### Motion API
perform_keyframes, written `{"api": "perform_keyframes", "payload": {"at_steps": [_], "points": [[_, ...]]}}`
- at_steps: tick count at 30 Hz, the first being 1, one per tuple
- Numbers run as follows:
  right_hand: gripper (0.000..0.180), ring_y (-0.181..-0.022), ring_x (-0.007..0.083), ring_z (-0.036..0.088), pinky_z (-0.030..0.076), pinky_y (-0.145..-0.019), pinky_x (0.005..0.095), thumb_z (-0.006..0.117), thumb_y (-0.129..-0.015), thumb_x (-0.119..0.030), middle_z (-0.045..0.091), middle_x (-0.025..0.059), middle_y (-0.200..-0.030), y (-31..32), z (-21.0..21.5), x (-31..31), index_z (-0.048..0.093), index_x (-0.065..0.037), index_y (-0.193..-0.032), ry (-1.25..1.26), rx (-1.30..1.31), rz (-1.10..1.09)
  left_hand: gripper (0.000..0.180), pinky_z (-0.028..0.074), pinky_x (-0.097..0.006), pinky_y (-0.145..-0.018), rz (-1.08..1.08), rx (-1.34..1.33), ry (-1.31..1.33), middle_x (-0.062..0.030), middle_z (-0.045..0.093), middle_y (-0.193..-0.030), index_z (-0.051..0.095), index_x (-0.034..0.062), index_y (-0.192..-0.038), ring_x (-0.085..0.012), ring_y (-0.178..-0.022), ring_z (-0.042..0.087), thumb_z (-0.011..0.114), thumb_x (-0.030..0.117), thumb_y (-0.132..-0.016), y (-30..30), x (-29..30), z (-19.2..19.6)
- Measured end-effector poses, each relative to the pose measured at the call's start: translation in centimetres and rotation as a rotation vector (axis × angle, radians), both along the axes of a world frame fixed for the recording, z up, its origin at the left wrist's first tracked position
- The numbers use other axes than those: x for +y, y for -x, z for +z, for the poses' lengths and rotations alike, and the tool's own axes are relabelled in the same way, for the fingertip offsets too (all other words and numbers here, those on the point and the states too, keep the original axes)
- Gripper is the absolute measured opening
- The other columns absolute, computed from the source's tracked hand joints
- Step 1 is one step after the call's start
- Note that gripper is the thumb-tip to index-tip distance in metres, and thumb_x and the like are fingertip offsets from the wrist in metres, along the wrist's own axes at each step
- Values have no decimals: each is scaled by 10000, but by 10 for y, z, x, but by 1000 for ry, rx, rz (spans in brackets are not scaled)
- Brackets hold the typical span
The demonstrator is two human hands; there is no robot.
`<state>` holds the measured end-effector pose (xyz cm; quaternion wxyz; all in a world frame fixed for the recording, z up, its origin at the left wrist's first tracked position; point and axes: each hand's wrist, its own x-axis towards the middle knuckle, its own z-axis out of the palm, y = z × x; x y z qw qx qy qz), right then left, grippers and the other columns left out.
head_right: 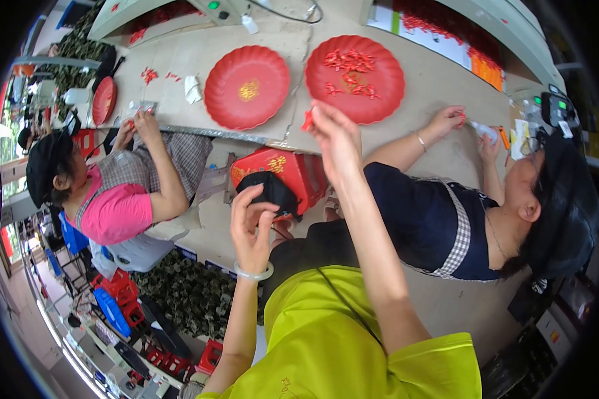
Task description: The person assembles small red plastic parts by hand at a factory workbench.
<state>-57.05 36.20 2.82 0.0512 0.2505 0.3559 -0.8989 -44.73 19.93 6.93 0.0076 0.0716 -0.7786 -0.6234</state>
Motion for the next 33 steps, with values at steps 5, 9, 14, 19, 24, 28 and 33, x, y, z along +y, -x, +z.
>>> {"api": "perform_keyframes", "payload": {"at_steps": [5,9,14,19,24,28,33], "points": [[218,-838,104,580,459,-761,238,611,-853,-71,618,62,-953,-62,64,-30,594,3,-1058,16,17,215,369,508,-229,-692,42,-18,-312,-91,524,-1066,503,-26,-1180,-117,-812,580,588,-41,-821,26,11,25],[219,-826,92,587,482,-687,204,635,-827,-25,627,78,-975,-79,68,-33,608,22,-1039,-186,72,304,296,505,-234,-656,52,-43,-361,-92,582,-1028,527,-39,-1136,-113,-730,583,595,11,-853,23,13,30],[244,-808,98,594,498,-711,222,612,-832,13,641,70,-901,-90,69,-35,603,52,-1073,-180,85,330,234,446,-208,-561,36,-126,-434,-62,625,-816,546,-55,-1086,-92,-677,574,576,54,-881,15,1,26],[208,-769,93,597,493,-675,215,627,-828,-6,642,74,-886,-92,73,-33,625,48,-1029,-239,83,314,196,447,-209,-561,36,-164,-442,-64,624,-801,569,-52,-1041,-89,-662,569,572,67,-885,12,-3,28],[94,-677,64,565,432,-585,186,645,-816,-15,639,63,-821,-92,69,-29,689,9,-895,-463,168,328,185,449,-215,-552,-8,-211,-536,-76,625,-795,575,-55,-1024,-99,-638,568,570,61,-880,9,-7,25],[95,-656,58,550,420,-572,186,654,-811,-26,636,60,-792,-92,70,-26,690,13,-891,-413,144,319,185,451,-223,-535,-17,-276,-681,-88,625,-789,579,-59,-1012,-121,-623,575,562,62,-873,8,-9,24],[108,-674,52,553,423,-570,189,635,-836,-51,637,50,-793,-94,73,-27,687,9,-908,-332,82,336,182,446,-223,-527,-7,-333,-785,-89,624,-787,584,-58,-999,-126,-621,578,549,69,-873,8,-9,26]]}}
